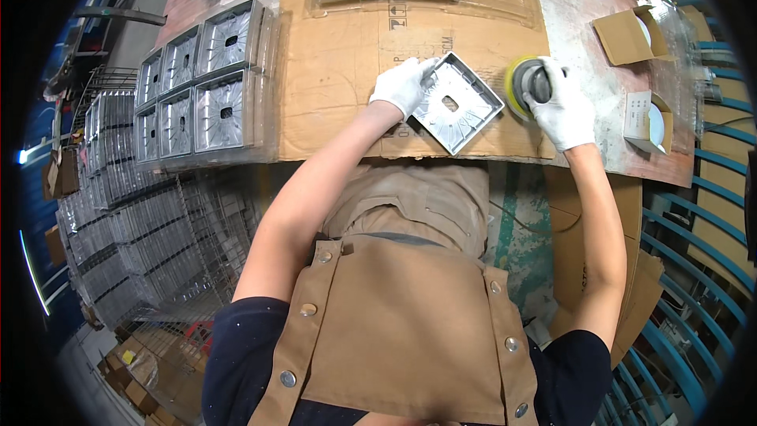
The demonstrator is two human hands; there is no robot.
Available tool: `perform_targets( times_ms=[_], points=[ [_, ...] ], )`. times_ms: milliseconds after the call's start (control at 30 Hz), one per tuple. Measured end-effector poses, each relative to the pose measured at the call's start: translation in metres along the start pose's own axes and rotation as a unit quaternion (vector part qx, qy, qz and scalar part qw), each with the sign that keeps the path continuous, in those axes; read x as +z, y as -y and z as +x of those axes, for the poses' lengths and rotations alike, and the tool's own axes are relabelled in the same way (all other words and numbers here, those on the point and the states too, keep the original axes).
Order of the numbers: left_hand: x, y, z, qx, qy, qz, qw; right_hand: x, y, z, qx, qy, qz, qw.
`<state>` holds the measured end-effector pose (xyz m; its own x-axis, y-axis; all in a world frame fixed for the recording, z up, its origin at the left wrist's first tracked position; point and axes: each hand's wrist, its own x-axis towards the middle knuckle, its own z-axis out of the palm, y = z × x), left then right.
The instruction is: Grinding and smoothing the edges and surfaces of metal box components using a handheld orbital sander at a workbench.
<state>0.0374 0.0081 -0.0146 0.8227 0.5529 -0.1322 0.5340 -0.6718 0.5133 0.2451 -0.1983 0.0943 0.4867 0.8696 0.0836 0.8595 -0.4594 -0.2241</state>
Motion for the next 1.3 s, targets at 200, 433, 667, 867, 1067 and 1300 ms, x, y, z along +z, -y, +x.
perform_targets(
  times_ms=[200,433,667,867,1067,1300],
  points=[
    [-0.011,-0.007,0.050,0.264,-0.046,0.182,0.946,-0.010,0.008,-0.032,0.136,-0.031,0.062,0.988],
    [-0.014,-0.048,0.026,0.172,-0.235,0.076,0.954,-0.016,0.028,-0.063,0.106,-0.001,0.054,0.993],
    [0.007,-0.008,-0.019,-0.043,-0.202,-0.023,0.978,-0.008,0.071,-0.072,0.013,0.088,0.066,0.994],
    [0.020,-0.004,-0.017,-0.035,-0.218,-0.034,0.975,0.008,0.117,-0.074,-0.106,0.130,0.047,0.985],
    [0.025,-0.001,-0.015,-0.021,-0.222,-0.051,0.973,0.010,0.116,-0.069,-0.115,0.169,0.032,0.978],
    [0.022,-0.001,-0.009,-0.005,-0.209,-0.089,0.974,-0.007,0.043,-0.058,0.049,0.104,-0.008,0.993]
  ],
)
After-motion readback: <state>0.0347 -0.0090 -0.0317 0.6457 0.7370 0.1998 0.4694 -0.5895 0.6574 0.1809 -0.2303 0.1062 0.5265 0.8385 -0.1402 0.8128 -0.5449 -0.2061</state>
